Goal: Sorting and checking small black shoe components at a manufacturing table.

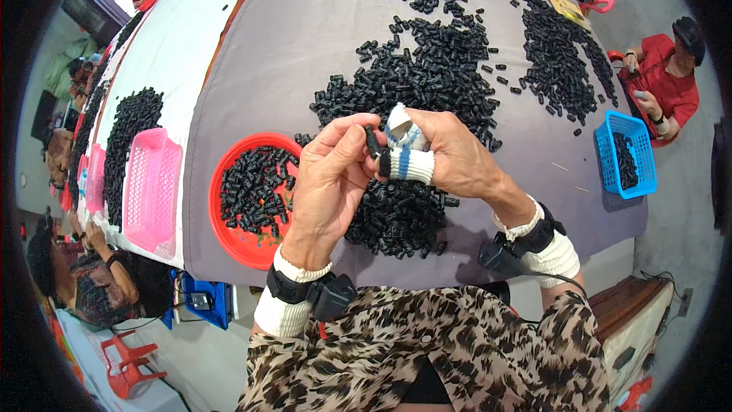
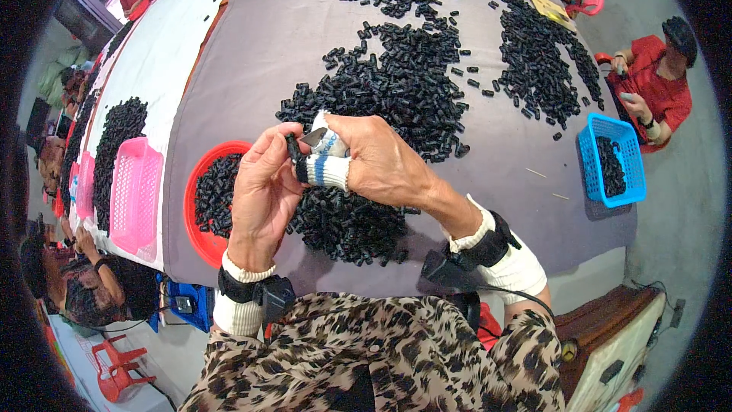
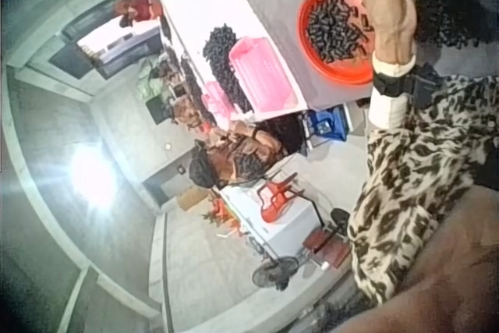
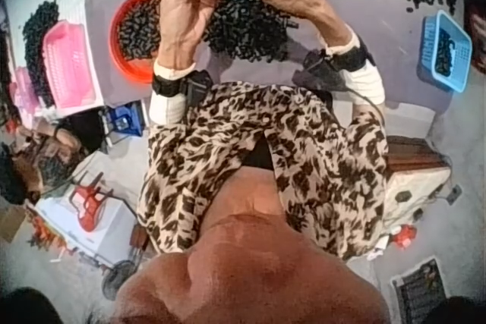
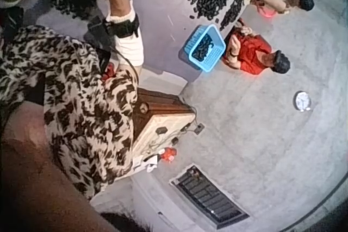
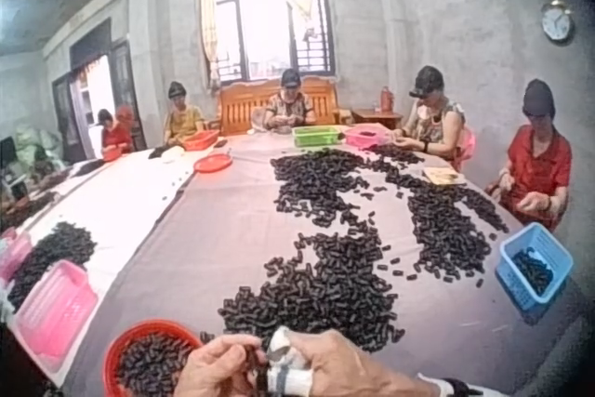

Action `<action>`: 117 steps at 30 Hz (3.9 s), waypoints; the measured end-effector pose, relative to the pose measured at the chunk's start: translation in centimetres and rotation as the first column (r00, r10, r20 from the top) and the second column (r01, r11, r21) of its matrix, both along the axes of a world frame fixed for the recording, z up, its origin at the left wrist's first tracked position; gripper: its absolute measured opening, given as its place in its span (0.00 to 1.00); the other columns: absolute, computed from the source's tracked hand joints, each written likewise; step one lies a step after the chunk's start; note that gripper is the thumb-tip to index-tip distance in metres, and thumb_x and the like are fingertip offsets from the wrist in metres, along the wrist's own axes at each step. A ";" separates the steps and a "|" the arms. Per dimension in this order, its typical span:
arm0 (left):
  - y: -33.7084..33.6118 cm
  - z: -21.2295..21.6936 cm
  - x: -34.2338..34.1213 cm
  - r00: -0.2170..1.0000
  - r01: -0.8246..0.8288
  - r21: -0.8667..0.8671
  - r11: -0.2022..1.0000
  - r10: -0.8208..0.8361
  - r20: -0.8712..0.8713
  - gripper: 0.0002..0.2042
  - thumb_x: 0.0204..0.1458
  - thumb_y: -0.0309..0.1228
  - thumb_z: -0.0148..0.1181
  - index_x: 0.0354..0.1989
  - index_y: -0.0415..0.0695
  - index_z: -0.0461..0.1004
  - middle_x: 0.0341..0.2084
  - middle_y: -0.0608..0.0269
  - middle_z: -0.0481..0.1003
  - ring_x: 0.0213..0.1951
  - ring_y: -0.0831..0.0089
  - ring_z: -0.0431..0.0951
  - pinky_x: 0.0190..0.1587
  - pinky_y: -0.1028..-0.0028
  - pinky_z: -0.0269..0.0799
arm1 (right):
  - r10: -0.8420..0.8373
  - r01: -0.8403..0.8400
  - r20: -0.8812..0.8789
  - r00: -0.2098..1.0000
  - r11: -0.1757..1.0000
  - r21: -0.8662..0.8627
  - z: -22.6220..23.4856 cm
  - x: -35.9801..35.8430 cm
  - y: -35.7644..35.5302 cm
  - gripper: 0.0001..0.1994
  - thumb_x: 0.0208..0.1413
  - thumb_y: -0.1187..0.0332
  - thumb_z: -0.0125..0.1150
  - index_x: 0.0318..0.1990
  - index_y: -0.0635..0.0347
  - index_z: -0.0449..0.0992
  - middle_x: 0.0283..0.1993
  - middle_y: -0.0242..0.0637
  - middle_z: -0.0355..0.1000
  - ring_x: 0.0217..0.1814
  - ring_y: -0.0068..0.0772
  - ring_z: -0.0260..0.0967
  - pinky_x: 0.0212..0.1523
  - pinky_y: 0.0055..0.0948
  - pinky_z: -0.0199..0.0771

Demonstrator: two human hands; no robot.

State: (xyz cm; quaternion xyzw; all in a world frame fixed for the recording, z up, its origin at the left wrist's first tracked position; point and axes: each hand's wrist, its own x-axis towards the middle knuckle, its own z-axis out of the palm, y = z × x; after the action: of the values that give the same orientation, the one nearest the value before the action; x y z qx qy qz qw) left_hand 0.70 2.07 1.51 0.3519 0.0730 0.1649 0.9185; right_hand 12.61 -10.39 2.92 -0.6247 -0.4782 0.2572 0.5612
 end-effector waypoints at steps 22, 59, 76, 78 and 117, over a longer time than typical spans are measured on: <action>0.2 -0.3 -0.5 0.997 0.043 0.072 0.996 -0.047 0.054 0.10 0.55 0.30 0.53 0.42 0.37 0.71 0.33 0.63 0.75 0.33 0.80 0.74 0.37 0.79 0.71 | 0.183 -0.153 0.111 0.977 0.960 -0.236 1.4 0.6 1.0 0.18 0.38 0.61 0.69 0.31 0.63 0.70 0.24 0.32 0.67 0.27 0.22 0.62 0.30 0.26 0.64; -0.1 -0.4 -0.5 0.998 0.025 0.019 0.999 -0.026 0.052 0.09 0.56 0.28 0.50 0.41 0.37 0.71 0.36 0.61 0.73 0.39 0.76 0.74 0.44 0.76 0.70 | 0.177 -0.139 0.154 0.972 0.964 -0.228 1.6 0.5 1.0 0.18 0.40 0.61 0.68 0.33 0.64 0.71 0.25 0.33 0.68 0.27 0.25 0.64 0.30 0.27 0.65; 0.1 -1.0 -0.6 0.995 -0.053 0.131 0.990 0.063 -0.072 0.09 0.55 0.28 0.52 0.41 0.36 0.71 0.33 0.64 0.74 0.36 0.80 0.73 0.40 0.81 0.70 | 0.140 -0.103 0.259 0.956 0.983 -0.153 0.7 0.3 1.2 0.23 0.41 0.51 0.63 0.24 0.67 0.68 0.20 0.47 0.68 0.24 0.46 0.68 0.27 0.37 0.65; -0.1 -0.8 -0.6 0.997 -0.043 0.095 0.995 0.049 -0.057 0.09 0.55 0.28 0.52 0.41 0.36 0.71 0.33 0.64 0.74 0.36 0.80 0.74 0.40 0.80 0.70 | 0.137 -0.103 0.286 0.948 0.986 -0.133 0.6 0.3 1.2 0.22 0.41 0.52 0.64 0.24 0.67 0.68 0.20 0.45 0.68 0.22 0.42 0.68 0.25 0.36 0.65; -0.2 -1.3 -0.7 1.000 -0.009 -0.086 0.996 0.009 -0.004 0.13 0.54 0.26 0.53 0.47 0.35 0.68 0.35 0.61 0.74 0.38 0.76 0.74 0.45 0.75 0.71 | 0.106 -0.073 0.187 0.977 0.982 -0.174 1.0 0.4 1.4 0.19 0.38 0.56 0.64 0.26 0.67 0.70 0.20 0.44 0.68 0.23 0.37 0.67 0.27 0.32 0.66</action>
State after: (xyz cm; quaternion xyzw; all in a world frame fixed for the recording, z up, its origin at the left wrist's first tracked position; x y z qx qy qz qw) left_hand -0.03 1.86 0.23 0.3119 0.0832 0.1650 0.9320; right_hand 13.03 -9.02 3.97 -0.6692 -0.5358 0.2585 0.4453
